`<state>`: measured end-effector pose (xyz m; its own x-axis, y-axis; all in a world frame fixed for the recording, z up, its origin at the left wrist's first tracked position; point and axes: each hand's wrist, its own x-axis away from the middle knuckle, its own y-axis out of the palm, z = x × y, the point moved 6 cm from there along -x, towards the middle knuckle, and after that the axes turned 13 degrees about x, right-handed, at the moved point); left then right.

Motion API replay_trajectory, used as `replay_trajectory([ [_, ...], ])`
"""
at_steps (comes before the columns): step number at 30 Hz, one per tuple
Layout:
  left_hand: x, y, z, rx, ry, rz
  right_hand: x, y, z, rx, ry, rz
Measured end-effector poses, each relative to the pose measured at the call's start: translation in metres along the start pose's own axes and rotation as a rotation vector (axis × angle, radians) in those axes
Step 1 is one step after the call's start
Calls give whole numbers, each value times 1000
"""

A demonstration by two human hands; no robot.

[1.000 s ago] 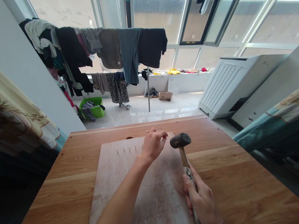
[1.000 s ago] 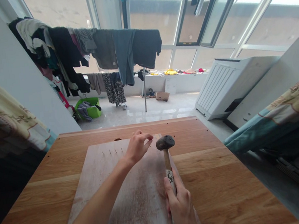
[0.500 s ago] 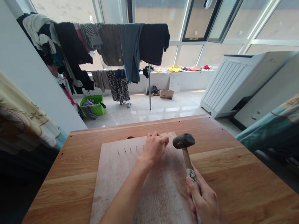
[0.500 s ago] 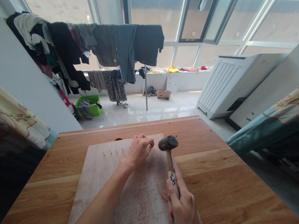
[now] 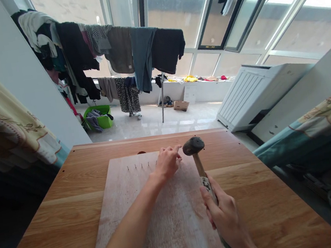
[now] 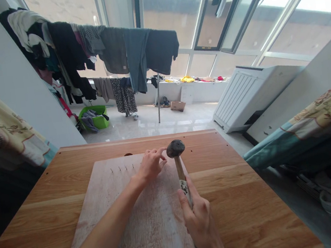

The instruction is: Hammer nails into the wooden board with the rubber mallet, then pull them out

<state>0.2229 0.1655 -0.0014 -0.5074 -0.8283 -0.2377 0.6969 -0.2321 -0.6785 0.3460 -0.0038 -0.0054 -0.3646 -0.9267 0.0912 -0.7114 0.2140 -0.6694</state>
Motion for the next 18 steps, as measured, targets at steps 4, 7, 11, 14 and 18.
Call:
replay_trajectory([
  [4, 0, 0, -2, -4, -8, 7, -3, 1, -4, 40, 19, 13],
  [7, 0, 1, -3, -6, -2, 6, -2, -1, -7, 66, 20, 29],
  [11, 0, 2, -4, -10, 9, 3, 0, -8, -10, 104, 2, 96],
  [14, -1, 2, -4, -17, 1, 3, 1, -7, -10, 117, -3, 71],
  [18, -1, 2, -3, -20, -3, 0, 3, -3, -7, 93, 21, 39],
])
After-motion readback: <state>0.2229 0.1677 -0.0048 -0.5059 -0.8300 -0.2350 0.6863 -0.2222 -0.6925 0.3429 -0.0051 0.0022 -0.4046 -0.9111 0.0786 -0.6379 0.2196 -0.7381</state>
